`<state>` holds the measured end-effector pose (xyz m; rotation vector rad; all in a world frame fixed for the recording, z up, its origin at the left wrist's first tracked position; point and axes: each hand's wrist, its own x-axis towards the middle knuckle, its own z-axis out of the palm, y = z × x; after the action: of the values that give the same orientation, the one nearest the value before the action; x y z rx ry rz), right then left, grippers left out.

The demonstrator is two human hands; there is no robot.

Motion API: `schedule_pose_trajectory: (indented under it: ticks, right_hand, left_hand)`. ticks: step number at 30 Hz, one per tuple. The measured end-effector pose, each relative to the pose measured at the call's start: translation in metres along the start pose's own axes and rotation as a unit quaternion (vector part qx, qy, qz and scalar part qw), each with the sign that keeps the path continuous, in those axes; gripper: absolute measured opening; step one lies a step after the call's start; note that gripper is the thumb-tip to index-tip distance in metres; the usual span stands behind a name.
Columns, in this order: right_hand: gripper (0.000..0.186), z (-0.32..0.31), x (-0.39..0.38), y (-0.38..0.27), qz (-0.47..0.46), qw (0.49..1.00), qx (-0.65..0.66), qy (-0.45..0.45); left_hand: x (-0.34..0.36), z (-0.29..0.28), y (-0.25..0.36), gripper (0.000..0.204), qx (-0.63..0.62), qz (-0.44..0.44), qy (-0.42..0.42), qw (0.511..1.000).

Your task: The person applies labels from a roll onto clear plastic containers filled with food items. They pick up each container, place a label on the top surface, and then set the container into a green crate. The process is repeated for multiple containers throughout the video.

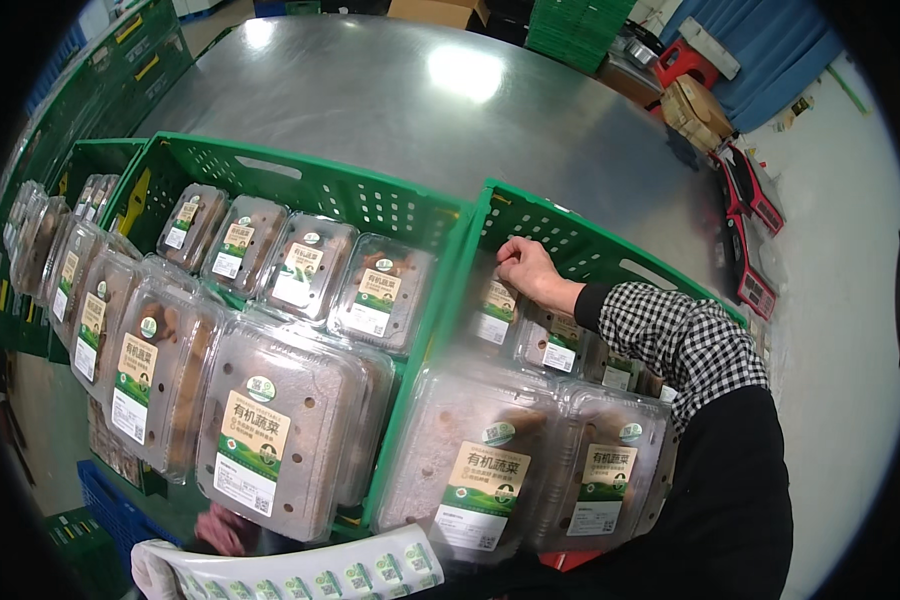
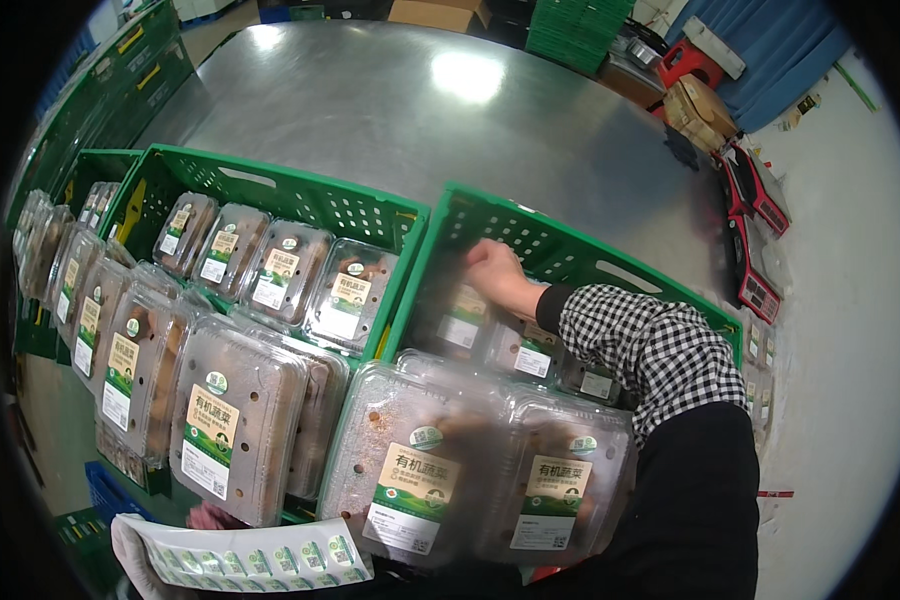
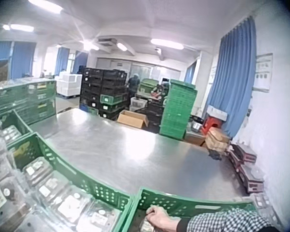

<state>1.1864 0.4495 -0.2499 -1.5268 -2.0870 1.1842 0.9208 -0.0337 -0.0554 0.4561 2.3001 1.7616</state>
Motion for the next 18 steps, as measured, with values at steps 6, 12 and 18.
schedule_pose_trajectory:
  ticks: [6, 12, 18]
  right_hand:
    - [0.011, -0.008, 0.003, 0.007, -0.097, 0.988, -0.119, -0.003]
    - [0.010, -0.010, -0.002, 0.003, -0.225, 0.957, -0.182, -0.026]
    - [0.015, -0.048, -0.013, -0.021, -0.300, 0.886, -0.345, -0.081]
  left_hand:
    - [-0.004, 0.002, 0.009, 0.038, -0.014, -0.076, -0.021, 0.997]
    - [-0.009, 0.003, 0.007, 0.033, -0.008, -0.074, 0.027, 0.997]
    - [-0.002, -0.001, 0.010, 0.029, -0.014, -0.093, -0.069, 0.993]
